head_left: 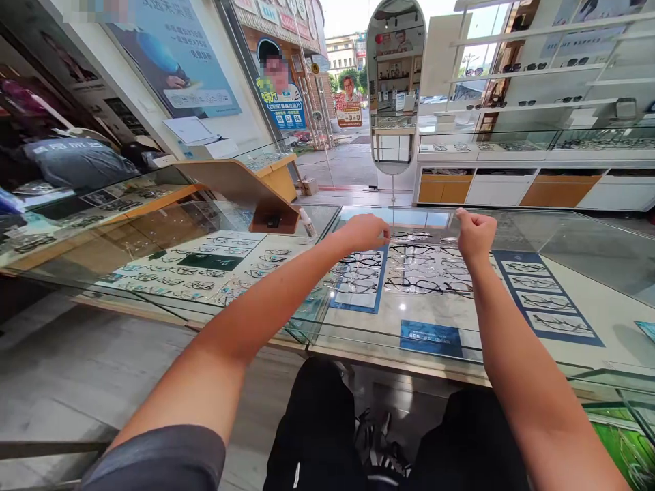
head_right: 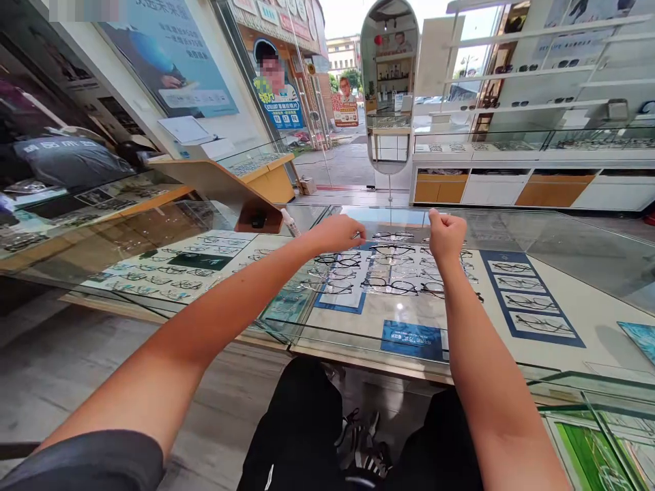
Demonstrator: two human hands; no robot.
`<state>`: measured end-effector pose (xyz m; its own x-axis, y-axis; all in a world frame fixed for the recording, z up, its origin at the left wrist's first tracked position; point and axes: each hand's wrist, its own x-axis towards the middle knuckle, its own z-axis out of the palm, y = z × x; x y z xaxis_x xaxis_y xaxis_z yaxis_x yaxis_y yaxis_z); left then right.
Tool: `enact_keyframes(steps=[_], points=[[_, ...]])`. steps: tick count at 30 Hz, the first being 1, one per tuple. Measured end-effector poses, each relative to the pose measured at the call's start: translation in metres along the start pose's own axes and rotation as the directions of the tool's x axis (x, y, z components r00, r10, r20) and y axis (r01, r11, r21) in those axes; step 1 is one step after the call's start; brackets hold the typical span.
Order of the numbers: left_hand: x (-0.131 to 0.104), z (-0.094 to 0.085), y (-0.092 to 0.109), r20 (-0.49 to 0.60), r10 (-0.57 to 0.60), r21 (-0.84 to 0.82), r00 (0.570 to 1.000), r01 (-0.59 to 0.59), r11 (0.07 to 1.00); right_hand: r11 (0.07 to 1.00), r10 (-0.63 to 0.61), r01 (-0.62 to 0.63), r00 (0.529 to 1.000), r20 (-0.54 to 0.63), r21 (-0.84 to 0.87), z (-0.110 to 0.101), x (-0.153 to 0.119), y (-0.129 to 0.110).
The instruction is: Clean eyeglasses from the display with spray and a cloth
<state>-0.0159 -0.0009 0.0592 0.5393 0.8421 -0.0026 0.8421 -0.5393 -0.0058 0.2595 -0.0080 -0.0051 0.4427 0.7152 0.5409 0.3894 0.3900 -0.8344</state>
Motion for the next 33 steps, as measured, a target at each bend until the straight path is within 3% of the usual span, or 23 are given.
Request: enact_keyframes(steps=[5, 8, 12, 15, 18, 21, 23, 25, 29, 33], points=[[-0.071, 0.001, -0.014, 0.086, 0.003, -0.018, 0.996, -0.002, 1.0, 0.999, -0.044, 0.044, 0.998, 0.034, -0.018, 0.006, -0.002, 0.004], [-0.095, 0.012, -0.019, 0.164, -0.013, -0.051, 0.986, 0.021, 0.998, 0.994, -0.096, 0.097, 0.995, 0.036, -0.045, 0.009, -0.007, 0.005], [-0.104, 0.028, -0.02, 0.199, -0.041, -0.019, 0.979, 0.046, 0.999, 0.973, -0.197, 0.198, 0.98, 0.017, -0.116, 0.007, -0.013, 0.005], [-0.105, 0.029, -0.021, 0.212, -0.054, 0.001, 0.976, 0.055, 0.998, 0.961, -0.232, 0.233, 0.972, 0.027, -0.15, 0.006, -0.015, 0.004], [-0.108, 0.014, -0.023, 0.228, -0.007, -0.072, 0.974, 0.024, 0.997, 0.972, -0.208, 0.209, 0.978, 0.022, -0.103, 0.007, -0.015, 0.001], [-0.109, -0.007, -0.025, 0.176, 0.064, -0.291, 0.982, -0.011, 0.957, 0.992, -0.126, 0.126, 0.989, 0.076, 0.013, 0.014, -0.017, -0.004], [-0.105, -0.018, -0.024, 0.105, 0.059, -0.454, 0.993, -0.005, 0.891, 0.983, -0.027, -0.005, 0.984, 0.173, 0.182, 0.02, -0.02, -0.009], [-0.093, -0.02, -0.018, 0.004, 0.01, -0.613, 1.0, -0.005, 0.79, 0.917, 0.044, -0.144, 0.963, 0.265, 0.373, 0.026, -0.023, -0.014], [-0.054, -0.004, 0.0, -0.23, -0.128, -0.848, 0.965, -0.134, 0.512, 0.77, 0.127, -0.309, 0.931, 0.341, 0.558, 0.03, -0.027, -0.023], [-0.008, 0.024, 0.017, -0.373, -0.229, -0.911, 0.899, -0.308, 0.276, 0.614, 0.169, -0.545, 0.797, 0.579, 0.571, 0.027, -0.025, -0.027]])
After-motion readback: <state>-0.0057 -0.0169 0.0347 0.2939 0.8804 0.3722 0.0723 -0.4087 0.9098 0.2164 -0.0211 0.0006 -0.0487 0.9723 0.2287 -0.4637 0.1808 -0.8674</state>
